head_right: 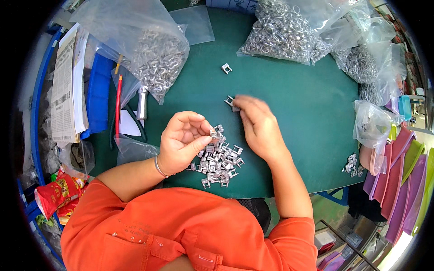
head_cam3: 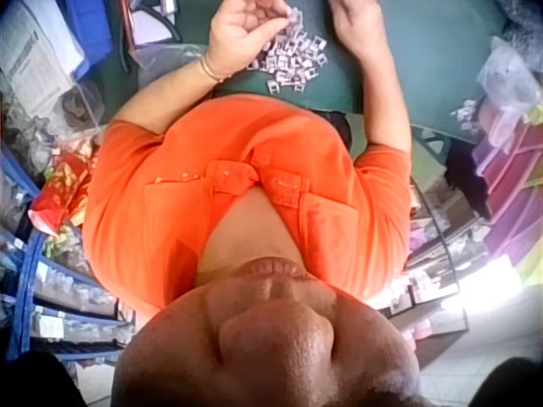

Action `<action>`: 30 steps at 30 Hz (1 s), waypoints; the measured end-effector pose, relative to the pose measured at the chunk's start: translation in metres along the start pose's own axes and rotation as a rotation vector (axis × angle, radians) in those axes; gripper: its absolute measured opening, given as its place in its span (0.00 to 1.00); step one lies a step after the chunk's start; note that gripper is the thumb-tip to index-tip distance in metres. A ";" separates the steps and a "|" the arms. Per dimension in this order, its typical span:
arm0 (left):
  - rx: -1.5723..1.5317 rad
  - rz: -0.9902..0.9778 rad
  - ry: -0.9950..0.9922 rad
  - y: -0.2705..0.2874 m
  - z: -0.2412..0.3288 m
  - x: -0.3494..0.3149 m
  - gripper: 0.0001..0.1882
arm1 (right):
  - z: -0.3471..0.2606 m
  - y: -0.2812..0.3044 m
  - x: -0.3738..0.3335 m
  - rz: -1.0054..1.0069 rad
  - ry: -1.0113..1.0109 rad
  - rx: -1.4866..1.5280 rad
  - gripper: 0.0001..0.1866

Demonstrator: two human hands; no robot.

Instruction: The person assembles small metal hardware components by hand on a green workbench. They first connect curved hooks to rectangular frames, then open a plastic bag to pour out more frames and continue assembling them one by one.

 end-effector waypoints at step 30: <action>0.387 -0.064 0.114 -0.004 -0.001 -0.003 0.12 | -0.032 -0.001 -0.033 0.052 -0.035 0.478 0.17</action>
Point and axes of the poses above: each hand's wrist, its own x-axis towards the middle knuckle, its own y-axis out of the back of the hand, z = x × y, the point moved 7 cm from there along x, towards the middle knuckle, and after that the axes turned 11 degrees about -x, right-handed, at the moved point
